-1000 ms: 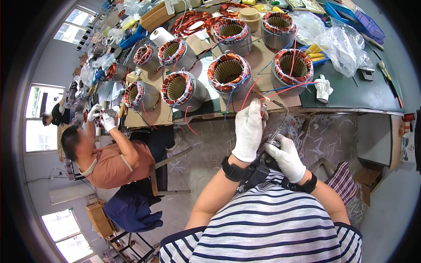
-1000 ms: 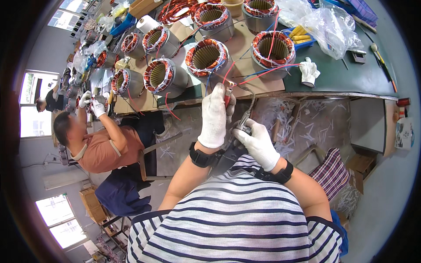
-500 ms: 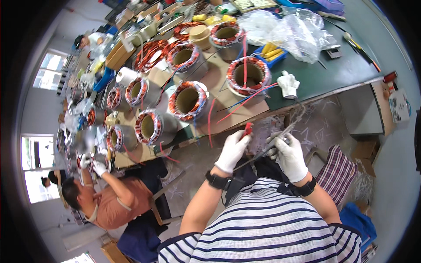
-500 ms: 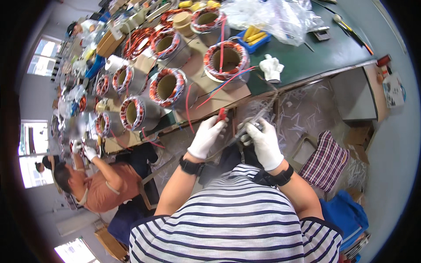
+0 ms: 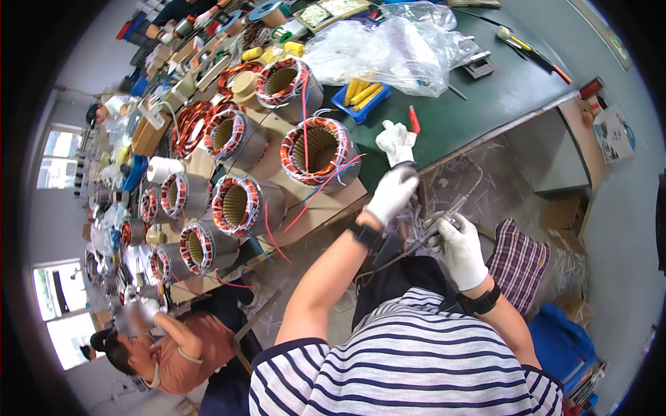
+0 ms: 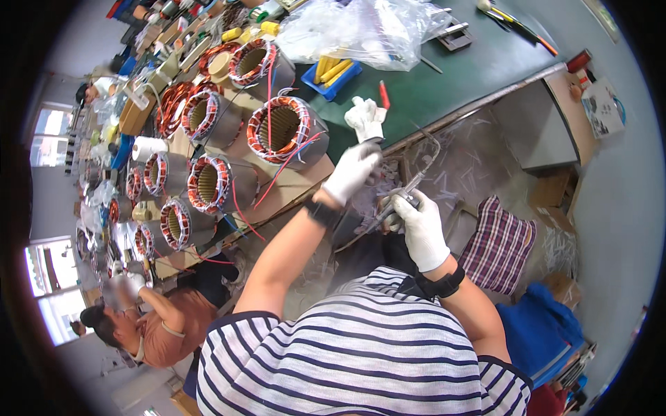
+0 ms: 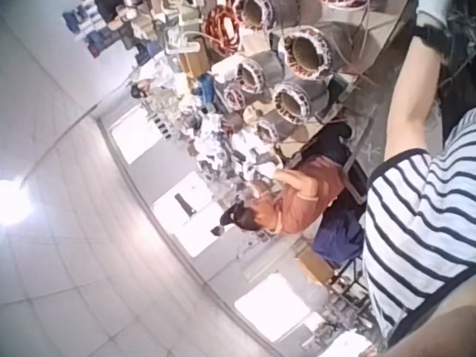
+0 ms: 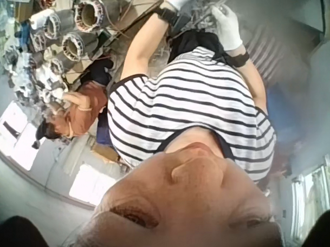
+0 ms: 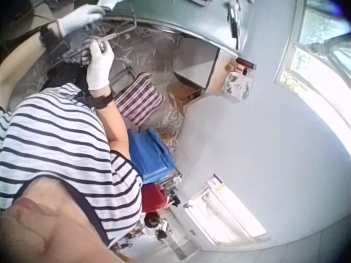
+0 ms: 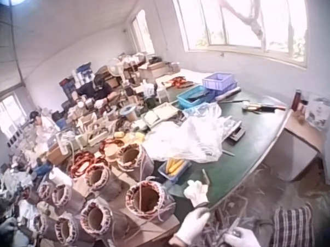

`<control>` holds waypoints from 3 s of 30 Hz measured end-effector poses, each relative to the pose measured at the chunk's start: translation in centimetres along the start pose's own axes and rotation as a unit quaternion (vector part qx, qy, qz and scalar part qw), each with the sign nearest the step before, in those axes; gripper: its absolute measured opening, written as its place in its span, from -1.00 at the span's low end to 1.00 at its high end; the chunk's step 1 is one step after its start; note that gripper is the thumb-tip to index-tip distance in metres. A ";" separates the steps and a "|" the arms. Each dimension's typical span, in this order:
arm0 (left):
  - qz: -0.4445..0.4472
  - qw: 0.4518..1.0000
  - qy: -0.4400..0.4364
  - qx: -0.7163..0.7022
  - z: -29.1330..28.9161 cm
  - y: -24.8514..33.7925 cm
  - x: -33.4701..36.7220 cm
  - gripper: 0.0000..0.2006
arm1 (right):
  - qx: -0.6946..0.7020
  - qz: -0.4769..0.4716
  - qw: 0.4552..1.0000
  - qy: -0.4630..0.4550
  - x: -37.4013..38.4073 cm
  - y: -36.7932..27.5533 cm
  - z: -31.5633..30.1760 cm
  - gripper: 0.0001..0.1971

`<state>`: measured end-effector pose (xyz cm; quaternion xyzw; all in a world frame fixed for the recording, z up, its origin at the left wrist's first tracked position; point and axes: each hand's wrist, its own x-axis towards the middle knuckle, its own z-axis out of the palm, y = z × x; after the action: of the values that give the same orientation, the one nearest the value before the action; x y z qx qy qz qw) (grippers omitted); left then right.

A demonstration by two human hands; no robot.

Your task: Connecting, securing, and taping wires on a series of electric motor stators on an assembly line.

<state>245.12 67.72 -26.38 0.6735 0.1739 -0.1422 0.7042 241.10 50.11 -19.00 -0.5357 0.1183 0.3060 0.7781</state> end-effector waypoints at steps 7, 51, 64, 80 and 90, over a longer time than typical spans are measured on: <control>0.014 0.994 0.079 0.077 -0.8 2.3 -16.0 -0.72 | 0.005 0.064 0.991 -0.119 1.8 -0.1 3.1 -0.80; -0.036 0.975 0.076 0.205 -17.0 -0.6 -21.8 -0.65 | 0.143 -0.009 0.972 -0.188 11.8 -8.9 18.9 -0.71; -0.055 0.965 0.214 0.140 -13.7 -5.0 -23.7 -0.68 | 0.136 0.027 0.957 -0.256 13.9 -10.3 12.8 -0.68; -0.051 0.973 0.126 0.184 -4.7 -5.6 -26.4 -0.74 | 0.142 -0.015 0.984 -0.109 4.8 -10.0 1.0 -0.73; -0.013 0.982 0.073 0.171 -7.4 -7.9 -27.2 -0.70 | 0.159 -0.061 0.985 -0.016 -0.3 -7.3 0.6 -0.78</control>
<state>216.88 73.75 -21.86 0.7904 0.2067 -0.1301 0.5618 245.20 48.83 -13.09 -0.4064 0.1200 0.2440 0.8723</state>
